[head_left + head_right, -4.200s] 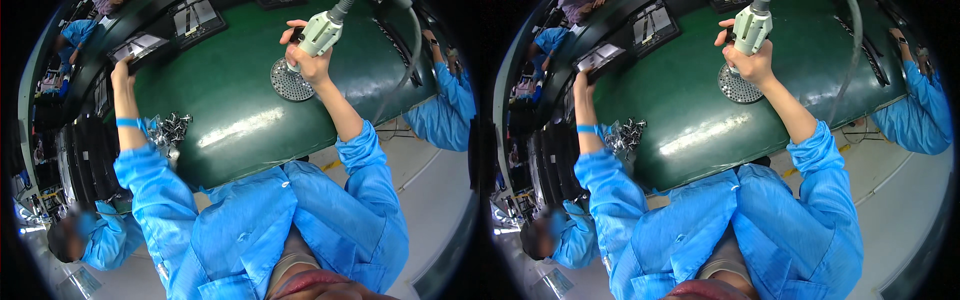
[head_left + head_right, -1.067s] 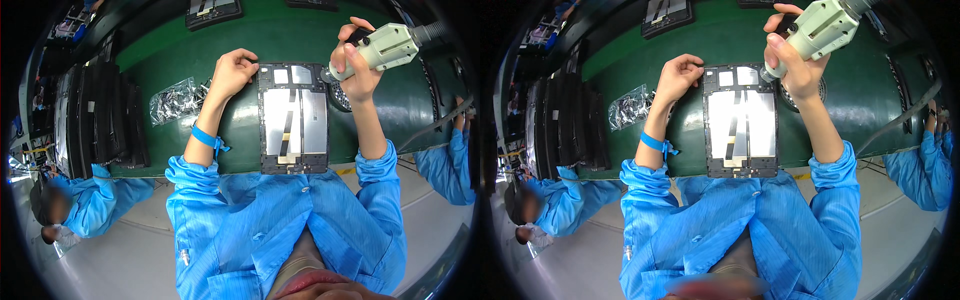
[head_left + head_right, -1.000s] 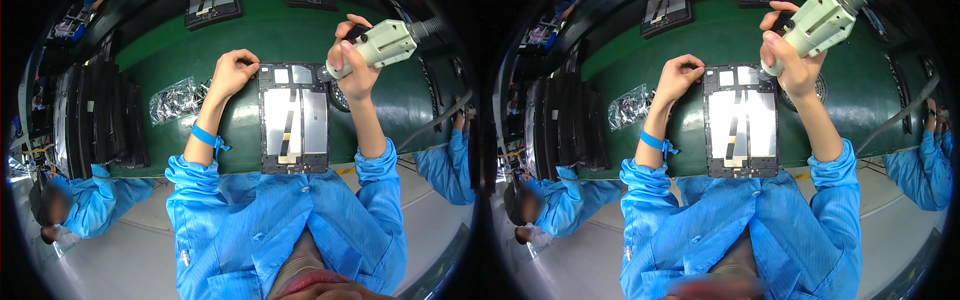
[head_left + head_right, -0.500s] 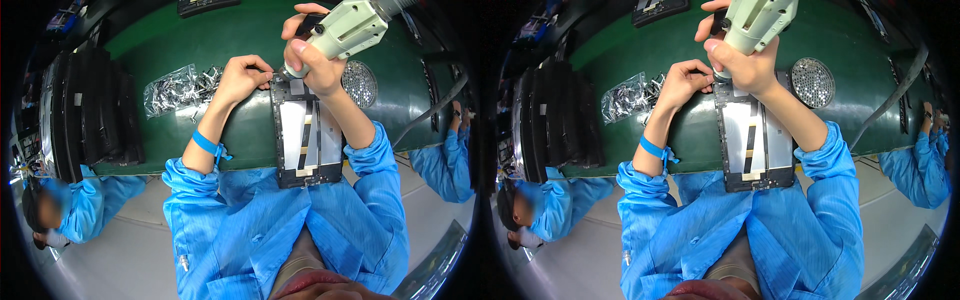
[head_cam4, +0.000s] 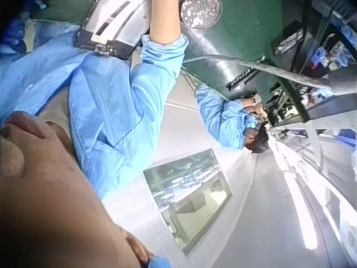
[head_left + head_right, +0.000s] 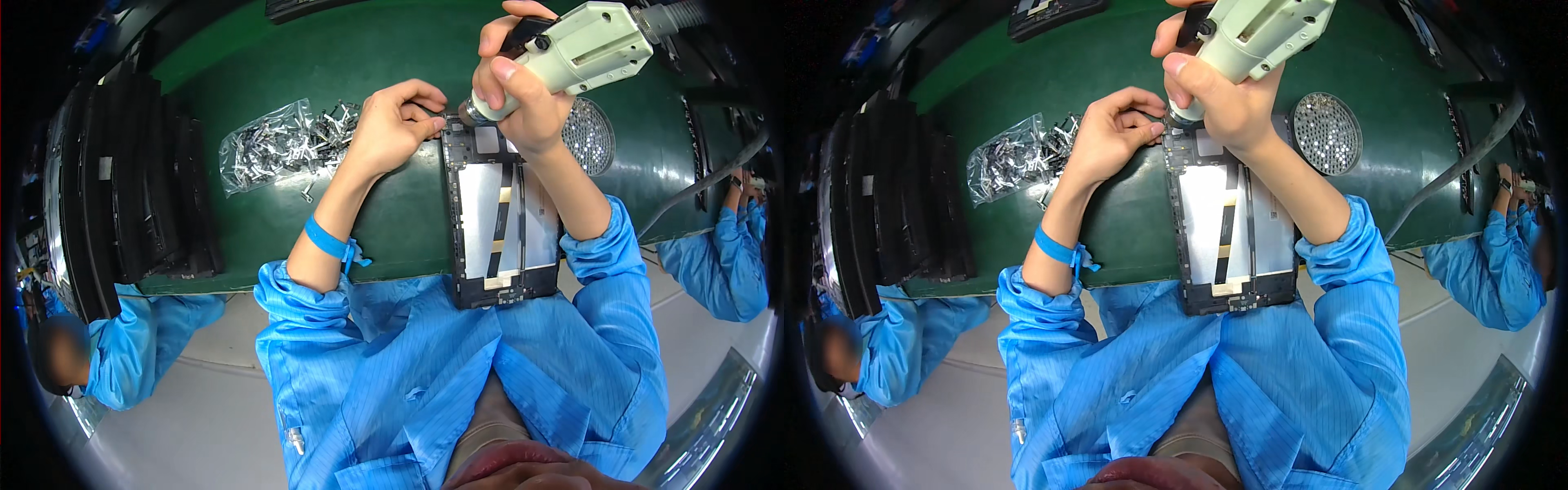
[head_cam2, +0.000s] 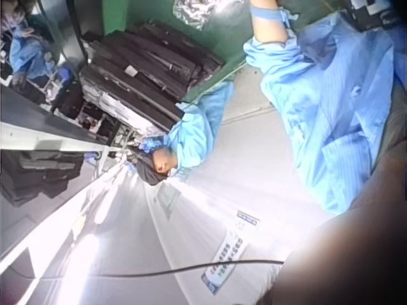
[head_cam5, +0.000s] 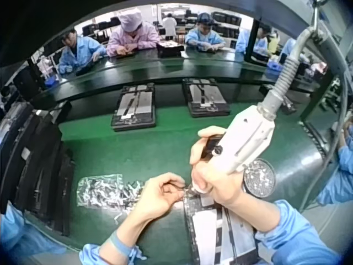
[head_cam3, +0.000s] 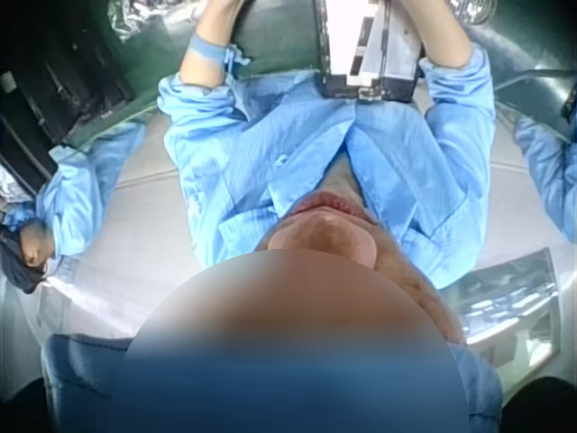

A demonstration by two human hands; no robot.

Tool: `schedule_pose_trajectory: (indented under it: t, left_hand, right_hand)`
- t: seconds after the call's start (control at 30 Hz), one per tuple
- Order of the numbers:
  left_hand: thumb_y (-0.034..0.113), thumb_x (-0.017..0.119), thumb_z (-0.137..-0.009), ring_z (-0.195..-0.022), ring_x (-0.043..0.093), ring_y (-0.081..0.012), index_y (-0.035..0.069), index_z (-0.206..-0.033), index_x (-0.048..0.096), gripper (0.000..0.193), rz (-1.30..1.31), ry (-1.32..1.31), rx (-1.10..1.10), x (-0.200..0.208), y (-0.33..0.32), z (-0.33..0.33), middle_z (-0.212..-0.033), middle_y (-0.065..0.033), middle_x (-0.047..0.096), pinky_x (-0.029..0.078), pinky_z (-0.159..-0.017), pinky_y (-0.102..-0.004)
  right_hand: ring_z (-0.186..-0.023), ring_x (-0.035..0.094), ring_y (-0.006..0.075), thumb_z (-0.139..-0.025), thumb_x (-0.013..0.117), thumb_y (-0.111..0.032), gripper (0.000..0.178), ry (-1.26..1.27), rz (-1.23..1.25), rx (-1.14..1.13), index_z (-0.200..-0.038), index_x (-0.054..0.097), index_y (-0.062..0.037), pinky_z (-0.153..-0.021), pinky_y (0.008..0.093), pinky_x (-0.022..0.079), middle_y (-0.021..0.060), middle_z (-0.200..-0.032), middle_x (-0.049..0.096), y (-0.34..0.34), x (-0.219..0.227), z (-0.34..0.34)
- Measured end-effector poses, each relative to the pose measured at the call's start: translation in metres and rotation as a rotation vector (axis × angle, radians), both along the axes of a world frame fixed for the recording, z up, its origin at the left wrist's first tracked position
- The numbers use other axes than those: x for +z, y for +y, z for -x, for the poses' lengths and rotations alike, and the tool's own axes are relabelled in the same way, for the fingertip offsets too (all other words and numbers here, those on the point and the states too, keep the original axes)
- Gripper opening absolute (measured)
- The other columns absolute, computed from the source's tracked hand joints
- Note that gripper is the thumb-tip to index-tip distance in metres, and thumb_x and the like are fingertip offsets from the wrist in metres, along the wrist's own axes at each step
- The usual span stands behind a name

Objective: Assembling electronic tablet devices by driving screws into the frame using an electric screwdriver.

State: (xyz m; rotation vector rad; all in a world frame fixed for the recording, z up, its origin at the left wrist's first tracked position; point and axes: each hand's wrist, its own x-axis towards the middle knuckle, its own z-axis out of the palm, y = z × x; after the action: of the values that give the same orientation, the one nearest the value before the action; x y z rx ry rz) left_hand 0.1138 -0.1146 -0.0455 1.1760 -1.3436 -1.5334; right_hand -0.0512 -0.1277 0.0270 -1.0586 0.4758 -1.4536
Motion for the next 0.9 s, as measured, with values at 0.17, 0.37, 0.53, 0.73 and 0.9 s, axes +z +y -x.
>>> schedule_pose_trajectory:
  t: [0.17, 0.37, 0.53, 0.73, 0.9]
  left_hand:
    - [-0.002, 0.073, -0.075, -0.072, 0.065, -0.0113, -0.001, -0.095, 0.067, 0.021, 0.101, -0.011, 0.017, 0.004, 0.001, -0.002, -0.096, -0.0099, 0.065, 0.052, -0.065, -0.0255]
    - [0.008, 0.083, -0.065, -0.082, 0.057, -0.0172, 0.005, -0.095, 0.071, 0.032, 0.562, -0.373, 0.064, 0.024, 0.013, 0.008, -0.092, -0.0052, 0.056, 0.048, -0.071, -0.0297]
    - [0.005, 0.084, -0.066, -0.082, 0.059, -0.0149, 0.001, -0.085, 0.073, 0.023, 0.513, -0.228, 0.106, 0.015, 0.016, 0.012, -0.092, -0.0047, 0.06, 0.048, -0.073, -0.0275]
    - [0.002, 0.082, -0.068, -0.082, 0.06, -0.0146, 0.001, -0.086, 0.074, 0.019, 0.566, -0.233, 0.073, 0.01, 0.012, 0.009, -0.092, -0.0049, 0.061, 0.049, -0.074, -0.0267]
    - [0.001, 0.081, -0.069, -0.083, 0.06, -0.0152, 0.001, -0.085, 0.074, 0.018, 0.536, -0.232, 0.091, 0.014, 0.012, 0.011, -0.09, -0.0053, 0.062, 0.049, -0.075, -0.0271]
  right_hand:
    - [-0.049, 0.05, 0.0134, -0.081, 0.065, -0.001, 0.057, -0.02, 0.026, -0.003, -0.131, 0.038, -0.0027, -0.045, 0.0246, 0.043, 0.0142, -0.092, 0.057, 0.001, 0.002, 0.0]
    - [-0.049, 0.05, 0.0137, -0.081, 0.065, -0.001, 0.058, -0.119, 0.028, -0.023, -0.132, 0.037, -0.004, -0.045, 0.0249, 0.044, 0.0142, -0.095, 0.055, 0.003, 0.003, 0.0]
    - [-0.048, 0.049, 0.0138, -0.081, 0.065, -0.001, 0.058, -0.109, 0.017, -0.045, -0.132, 0.038, -0.0055, -0.045, 0.025, 0.044, 0.0139, -0.095, 0.055, 0.006, 0.006, 0.0]
    - [-0.047, 0.049, 0.0137, -0.08, 0.064, 0.0, 0.059, -0.121, 0.012, -0.041, -0.133, 0.038, -0.0058, -0.044, 0.0253, 0.044, 0.0141, -0.095, 0.055, 0.006, 0.006, 0.001]
    - [-0.047, 0.049, 0.0135, -0.08, 0.064, -0.001, 0.06, -0.142, 0.027, -0.041, -0.134, 0.037, -0.0055, -0.045, 0.0252, 0.045, 0.0146, -0.096, 0.054, 0.005, 0.006, 0.001]
